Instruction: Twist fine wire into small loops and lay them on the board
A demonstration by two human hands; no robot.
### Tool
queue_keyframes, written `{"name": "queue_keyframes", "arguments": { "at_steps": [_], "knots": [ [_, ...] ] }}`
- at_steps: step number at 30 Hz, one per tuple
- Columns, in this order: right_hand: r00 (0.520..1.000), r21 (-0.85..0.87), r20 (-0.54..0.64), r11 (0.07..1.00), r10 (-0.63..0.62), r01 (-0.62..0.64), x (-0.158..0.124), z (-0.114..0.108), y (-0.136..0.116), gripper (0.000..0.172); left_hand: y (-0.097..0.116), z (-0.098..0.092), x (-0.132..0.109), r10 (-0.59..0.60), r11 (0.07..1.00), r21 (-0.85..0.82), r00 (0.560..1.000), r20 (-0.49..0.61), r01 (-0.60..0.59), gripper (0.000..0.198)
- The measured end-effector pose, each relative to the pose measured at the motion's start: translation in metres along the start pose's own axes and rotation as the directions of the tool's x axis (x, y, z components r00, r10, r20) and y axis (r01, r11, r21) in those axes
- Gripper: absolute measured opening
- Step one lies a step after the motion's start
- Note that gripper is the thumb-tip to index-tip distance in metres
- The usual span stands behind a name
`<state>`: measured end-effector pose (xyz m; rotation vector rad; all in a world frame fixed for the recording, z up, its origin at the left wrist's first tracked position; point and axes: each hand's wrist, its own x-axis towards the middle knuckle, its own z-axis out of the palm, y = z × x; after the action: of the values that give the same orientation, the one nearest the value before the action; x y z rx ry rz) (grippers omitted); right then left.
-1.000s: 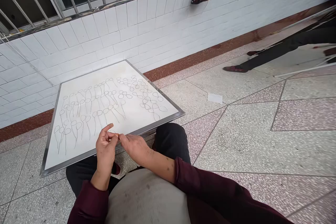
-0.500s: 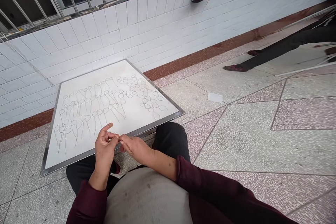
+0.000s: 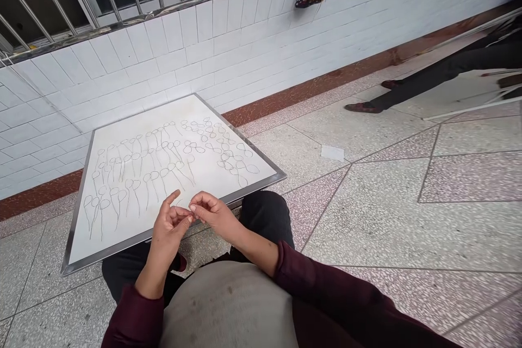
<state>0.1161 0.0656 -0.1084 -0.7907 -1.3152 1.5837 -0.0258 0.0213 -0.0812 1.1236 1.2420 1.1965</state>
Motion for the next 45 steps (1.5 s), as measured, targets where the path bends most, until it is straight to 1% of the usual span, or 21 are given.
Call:
{"name": "queue_keyframes", "arguments": {
  "at_steps": [2, 4, 6, 10, 16, 20, 23, 26, 28, 30, 33, 37, 39, 41, 43, 45],
  "knots": [
    [1.0, 0.049, -0.016, 0.999, 0.025, -0.025, -0.001, 0.0, -0.001, 0.027, -0.004, 0.001, -0.001, -0.013, 0.997, -0.076, 1.0, -0.019, 0.012, 0.067],
    [0.999, 0.072, -0.012, 0.997, 0.037, -0.036, -0.001, -0.001, -0.002, 0.028, -0.006, 0.001, -0.002, -0.01, 0.996, -0.088, 0.999, -0.045, 0.006, 0.064],
    [0.999, 0.063, 0.011, 0.997, 0.049, -0.049, -0.001, -0.003, -0.002, 0.029, -0.006, 0.0, -0.004, -0.003, 0.998, -0.063, 0.999, -0.049, 0.0, 0.062],
    [0.995, -0.017, 0.062, 0.997, 0.072, -0.071, -0.001, -0.008, -0.003, 0.029, -0.003, -0.001, -0.006, 0.024, 1.0, 0.018, 0.998, -0.061, -0.023, 0.061],
    [0.995, -0.052, 0.059, 0.996, 0.075, -0.072, -0.001, -0.009, -0.002, 0.029, -0.004, -0.001, -0.008, 0.048, 0.997, 0.057, 0.996, -0.077, -0.044, 0.056],
    [0.988, -0.065, 0.112, 0.993, 0.107, -0.1, -0.002, -0.009, -0.002, 0.031, -0.006, -0.001, -0.009, 0.117, 0.98, 0.173, 0.988, -0.103, -0.098, 0.055],
    [0.983, -0.093, 0.142, 0.99, 0.116, -0.103, -0.003, -0.008, -0.002, 0.031, -0.007, 0.0, -0.01, 0.117, 0.966, 0.241, 0.988, -0.096, -0.091, 0.053],
    [0.982, -0.109, 0.137, 0.988, 0.127, -0.113, -0.004, -0.008, -0.002, 0.031, -0.007, -0.001, -0.011, 0.135, 0.943, 0.319, 0.985, -0.109, -0.094, 0.052],
    [0.982, -0.1, 0.13, 0.987, 0.137, -0.124, -0.004, -0.007, -0.001, 0.032, -0.008, -0.002, -0.012, 0.175, 0.913, 0.39, 0.978, -0.109, -0.12, 0.052],
    [0.982, -0.064, 0.129, 0.989, 0.14, -0.133, -0.004, -0.005, 0.0, 0.034, -0.01, -0.001, -0.014, 0.21, 0.894, 0.424, 0.972, -0.106, -0.147, 0.05],
    [0.982, -0.006, 0.129, 0.99, 0.139, -0.139, -0.003, -0.004, -0.001, 0.035, -0.012, 0.0, -0.015, 0.21, 0.902, 0.405, 0.972, -0.107, -0.15, 0.049],
    [0.983, -0.019, 0.11, 0.989, 0.146, -0.145, -0.002, -0.005, -0.002, 0.029, -0.015, 0.0, -0.013, 0.143, 0.936, 0.338, 0.982, -0.121, -0.095, 0.056],
    [0.982, -0.047, 0.109, 0.988, 0.153, -0.148, -0.001, -0.005, -0.002, 0.028, -0.017, 0.0, -0.011, 0.09, 0.964, 0.259, 0.989, -0.121, -0.056, 0.059],
    [0.98, -0.062, 0.127, 0.987, 0.155, -0.148, -0.001, -0.006, -0.002, 0.028, -0.018, -0.001, -0.009, 0.023, 0.99, 0.142, 0.995, -0.098, -0.009, 0.06],
    [0.977, -0.057, 0.151, 0.988, 0.153, -0.146, -0.001, -0.007, -0.001, 0.029, -0.019, -0.002, -0.008, -0.044, 0.999, 0.023, 0.997, -0.058, 0.045, 0.061],
    [0.974, -0.043, 0.168, 0.989, 0.149, -0.144, -0.001, -0.008, 0.001, 0.03, -0.018, -0.002, -0.007, -0.096, 0.994, -0.053, 0.995, -0.029, 0.095, 0.062]
  ]
}}
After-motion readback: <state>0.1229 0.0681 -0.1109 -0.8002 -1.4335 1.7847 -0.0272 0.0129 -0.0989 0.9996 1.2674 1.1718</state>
